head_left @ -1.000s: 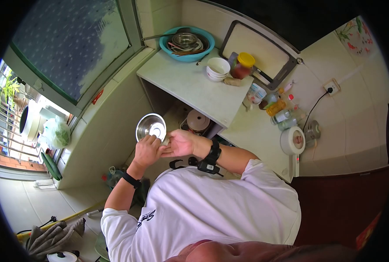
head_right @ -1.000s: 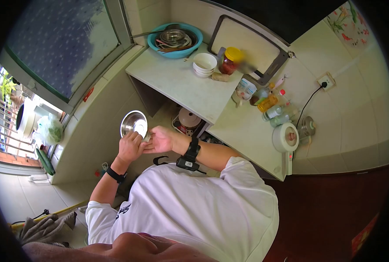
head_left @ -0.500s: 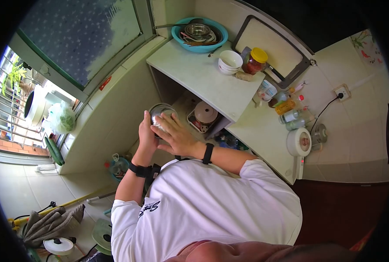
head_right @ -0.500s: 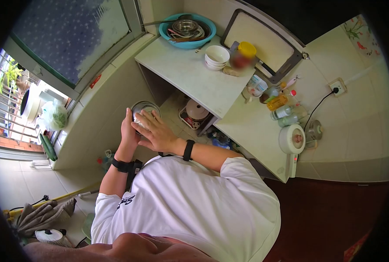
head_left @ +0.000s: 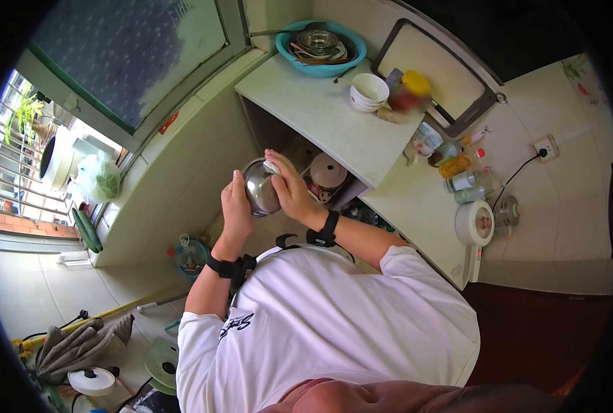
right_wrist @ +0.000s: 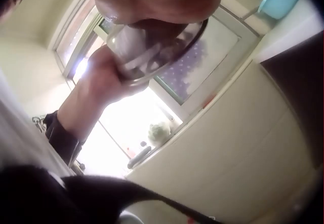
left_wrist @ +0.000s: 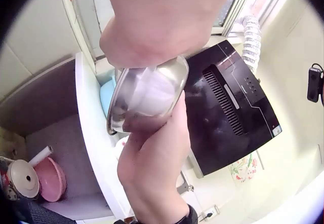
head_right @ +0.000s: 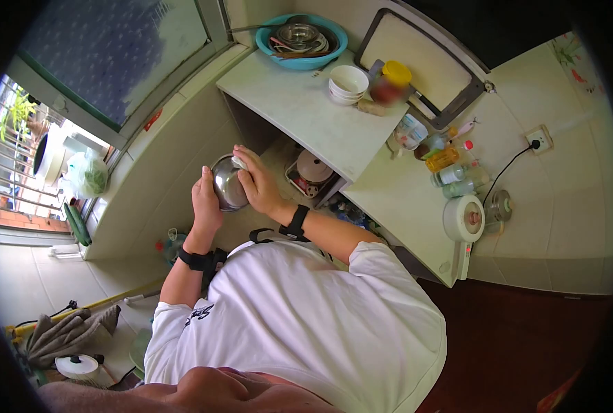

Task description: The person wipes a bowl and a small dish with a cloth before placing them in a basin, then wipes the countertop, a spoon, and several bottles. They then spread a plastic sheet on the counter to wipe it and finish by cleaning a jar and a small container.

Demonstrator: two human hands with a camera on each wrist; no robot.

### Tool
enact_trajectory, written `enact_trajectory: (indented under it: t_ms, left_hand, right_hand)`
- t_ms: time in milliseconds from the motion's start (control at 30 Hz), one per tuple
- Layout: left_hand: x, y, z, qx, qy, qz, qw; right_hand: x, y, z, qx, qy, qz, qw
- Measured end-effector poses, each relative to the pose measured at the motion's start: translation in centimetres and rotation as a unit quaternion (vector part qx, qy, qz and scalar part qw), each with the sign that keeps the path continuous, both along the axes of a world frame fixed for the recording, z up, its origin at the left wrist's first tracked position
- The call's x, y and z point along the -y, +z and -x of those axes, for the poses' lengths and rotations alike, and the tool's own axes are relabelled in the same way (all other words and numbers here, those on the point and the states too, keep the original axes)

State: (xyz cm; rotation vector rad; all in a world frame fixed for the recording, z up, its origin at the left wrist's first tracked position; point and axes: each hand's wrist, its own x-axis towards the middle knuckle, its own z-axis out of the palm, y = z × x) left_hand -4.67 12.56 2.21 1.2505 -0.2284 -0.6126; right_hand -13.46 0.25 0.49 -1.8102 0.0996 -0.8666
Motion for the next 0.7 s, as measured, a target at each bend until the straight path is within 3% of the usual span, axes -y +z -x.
enact_trajectory:
  t_ms: [100, 167, 200, 267, 400, 467, 500, 567, 600, 633, 700]
  left_hand:
    - [-0.1, 1.6, 0.0, -0.084, 0.009, 0.003, 0.996]
    - [0.1, 1.9, -0.2, -0.119, 0.026, 0.003, 0.993]
    - [0.2, 2.0, -0.4, -0.153, 0.044, 0.003, 0.987]
    - [0.2, 1.0, -1.5, -0.158, 0.052, 0.009, 0.986]
    - [0.2, 0.9, -2.3, -0.183, 0.096, 0.026, 0.978]
    - [0.1, 1.1, -2.6, -0.182, 0.118, 0.039, 0.975]
    - [0.0, 1.4, -2.3, -0.143, 0.106, 0.021, 0.984]
    - [-0.3, 1.0, -1.8, -0.105, 0.094, 0.002, 0.990]
    - [-0.7, 0.2, -1.4, -0.024, 0.039, -0.034, 0.998]
    - [-0.8, 0.4, -1.0, 0.058, -0.019, -0.070, 0.996]
    - [0.3, 0.6, 0.0, 0.117, 0.001, -0.048, 0.992]
  right_hand:
    - [-0.5, 0.3, 0.4, 0.029, -0.041, 0.056, 0.997]
    - [-0.4, 0.6, 0.5, 0.022, -0.057, 0.217, 0.974]
    - [-0.6, 0.8, 0.7, 0.021, -0.058, 0.217, 0.974]
    - [-1.2, 1.2, 1.6, -0.014, -0.007, 0.350, 0.937]
    - [-0.8, -1.8, 2.6, 0.022, 0.039, 0.383, 0.923]
    - [0.7, -3.3, 2.7, 0.026, -0.003, 0.205, 0.978]
    - [1.0, -3.1, 2.2, 0.026, -0.001, 0.206, 0.978]
    - [1.7, -2.8, 0.7, -0.021, -0.036, -0.026, 0.999]
    - [1.4, -2.0, 0.1, -0.073, 0.022, -0.092, 0.993]
    - [1.3, -0.9, -0.2, -0.073, 0.018, -0.094, 0.993]
    - [1.7, 0.8, -1.0, -0.141, 0.103, -0.288, 0.942]
